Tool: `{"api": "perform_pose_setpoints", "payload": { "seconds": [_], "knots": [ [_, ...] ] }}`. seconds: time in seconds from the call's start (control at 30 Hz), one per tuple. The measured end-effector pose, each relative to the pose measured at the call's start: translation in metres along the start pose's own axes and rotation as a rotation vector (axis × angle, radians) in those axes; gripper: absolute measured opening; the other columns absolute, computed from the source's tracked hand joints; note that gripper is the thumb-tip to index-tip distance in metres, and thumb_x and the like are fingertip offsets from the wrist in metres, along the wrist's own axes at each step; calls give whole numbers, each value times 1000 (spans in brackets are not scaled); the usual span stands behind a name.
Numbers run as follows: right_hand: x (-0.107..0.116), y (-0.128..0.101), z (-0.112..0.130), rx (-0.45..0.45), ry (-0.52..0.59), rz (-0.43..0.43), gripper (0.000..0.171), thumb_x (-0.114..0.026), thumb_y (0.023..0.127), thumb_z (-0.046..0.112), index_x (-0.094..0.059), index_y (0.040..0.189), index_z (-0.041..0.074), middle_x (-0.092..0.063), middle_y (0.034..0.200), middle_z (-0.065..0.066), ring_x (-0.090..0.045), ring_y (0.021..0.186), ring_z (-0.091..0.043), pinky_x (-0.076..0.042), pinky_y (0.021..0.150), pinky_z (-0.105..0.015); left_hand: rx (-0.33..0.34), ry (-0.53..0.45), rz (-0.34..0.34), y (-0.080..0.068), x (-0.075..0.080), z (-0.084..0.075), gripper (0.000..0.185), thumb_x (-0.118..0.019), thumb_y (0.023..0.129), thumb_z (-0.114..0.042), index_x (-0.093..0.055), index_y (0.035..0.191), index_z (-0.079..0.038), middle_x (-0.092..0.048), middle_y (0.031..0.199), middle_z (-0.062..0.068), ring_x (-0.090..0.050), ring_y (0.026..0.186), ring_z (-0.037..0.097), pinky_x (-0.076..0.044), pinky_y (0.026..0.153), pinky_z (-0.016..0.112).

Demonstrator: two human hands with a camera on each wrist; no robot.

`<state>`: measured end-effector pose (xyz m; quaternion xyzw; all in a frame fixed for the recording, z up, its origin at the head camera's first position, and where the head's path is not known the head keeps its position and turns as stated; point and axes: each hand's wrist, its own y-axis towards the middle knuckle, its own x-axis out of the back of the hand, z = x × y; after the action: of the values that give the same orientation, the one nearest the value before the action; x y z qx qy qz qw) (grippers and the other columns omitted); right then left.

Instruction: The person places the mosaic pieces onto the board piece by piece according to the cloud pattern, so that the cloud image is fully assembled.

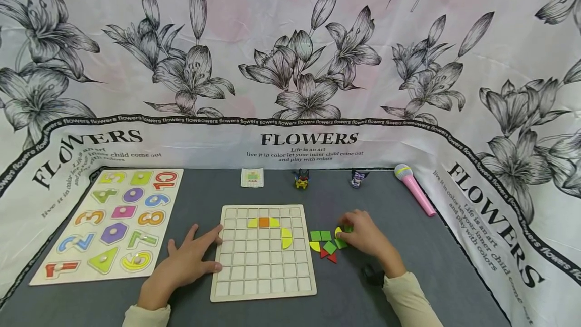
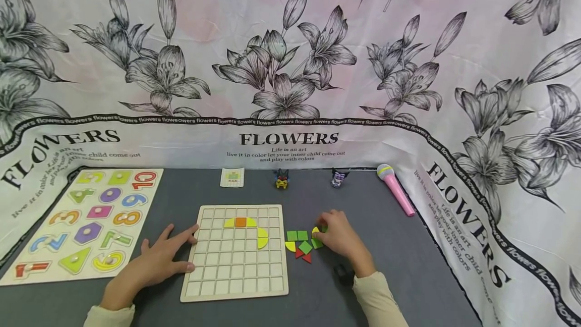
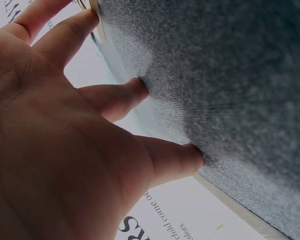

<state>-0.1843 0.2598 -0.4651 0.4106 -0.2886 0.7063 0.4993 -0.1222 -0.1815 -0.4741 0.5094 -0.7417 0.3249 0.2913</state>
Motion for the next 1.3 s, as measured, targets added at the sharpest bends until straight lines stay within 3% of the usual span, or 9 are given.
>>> {"api": "perform_pose_setpoints", "payload": {
  "seconds": [0.37, 0.63, 0.9, 1.3],
  "knots": [
    [-8, 0, -2, 17, -12, -23, 20, -85, 88, 5, -69, 99, 4, -60, 93, -4, -52, 90, -24, -45, 82, -46, -17, 2, -11, -1, -1, 2, 92, -91, 85, -23, -45, 163, -8, -68, 140, 5, -9, 156, 61, 4, 103, 92],
    [-10, 1, 0, 54, 78, -90, 17, -76, 92, -4, -63, 97, 6, -60, 84, 2, -55, 74, -13, -48, 66, -33, -17, 1, -9, -1, -1, 1, 91, -91, 86, -21, -45, 163, -8, -68, 141, 6, -9, 156, 60, 4, 104, 92],
    [-12, 5, 11, 61, 138, -95, 11, -74, 97, -1, -76, 106, 4, -71, 94, 1, -62, 82, -14, -54, 74, -37, -11, 16, -7, 0, 1, -1, 91, -91, 86, -24, -44, 163, -8, -67, 143, 6, -10, 156, 60, 3, 104, 92],
    [-20, 19, 39, 146, 192, -32, 9, -71, 100, 0, -76, 105, 5, -70, 95, 2, -62, 82, -14, -55, 74, -35, -6, 33, -16, -1, -1, 1, 89, -91, 86, -23, -47, 162, -9, -64, 147, 10, -11, 156, 59, 2, 105, 93]
  ]
}}
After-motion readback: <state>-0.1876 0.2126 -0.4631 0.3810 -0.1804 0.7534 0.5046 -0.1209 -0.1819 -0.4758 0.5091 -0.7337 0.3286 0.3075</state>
